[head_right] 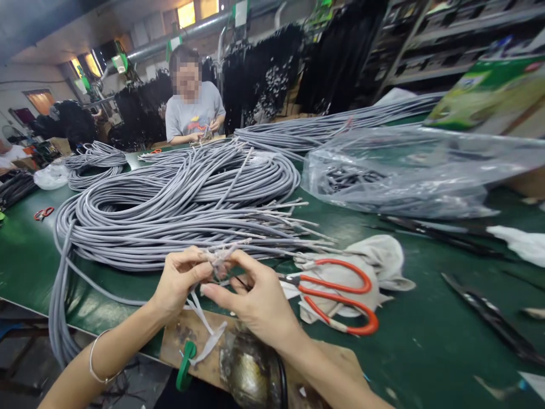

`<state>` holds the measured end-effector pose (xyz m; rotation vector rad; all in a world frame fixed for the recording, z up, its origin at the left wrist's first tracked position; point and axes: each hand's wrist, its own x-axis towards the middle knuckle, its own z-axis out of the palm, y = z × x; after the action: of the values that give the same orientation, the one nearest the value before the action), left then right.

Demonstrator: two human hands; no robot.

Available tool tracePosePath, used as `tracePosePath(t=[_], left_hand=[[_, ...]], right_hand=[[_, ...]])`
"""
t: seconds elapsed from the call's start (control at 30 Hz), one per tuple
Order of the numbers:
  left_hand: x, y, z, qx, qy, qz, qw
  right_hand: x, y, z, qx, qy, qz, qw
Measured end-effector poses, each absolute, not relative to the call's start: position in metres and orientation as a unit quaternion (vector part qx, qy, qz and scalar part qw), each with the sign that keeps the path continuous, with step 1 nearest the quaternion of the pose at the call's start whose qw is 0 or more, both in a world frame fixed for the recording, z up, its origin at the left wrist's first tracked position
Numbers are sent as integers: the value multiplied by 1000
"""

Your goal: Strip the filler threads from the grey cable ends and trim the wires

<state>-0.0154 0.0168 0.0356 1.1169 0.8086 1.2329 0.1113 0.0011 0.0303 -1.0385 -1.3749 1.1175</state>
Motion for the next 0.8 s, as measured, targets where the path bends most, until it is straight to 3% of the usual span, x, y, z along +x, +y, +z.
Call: tracePosePath(t=[0.3, 0.43, 0.8], left_hand=[[-8, 18, 28, 431, 401, 538, 604], [-8, 20, 26, 418, 382, 572, 594], [-23, 23, 46, 318, 235, 583, 710]], right_hand=[[116, 5, 29, -450, -494, 430, 608], [118, 10, 26, -474, -515, 399, 593], [123, 9, 25, -438, -572, 422, 551]])
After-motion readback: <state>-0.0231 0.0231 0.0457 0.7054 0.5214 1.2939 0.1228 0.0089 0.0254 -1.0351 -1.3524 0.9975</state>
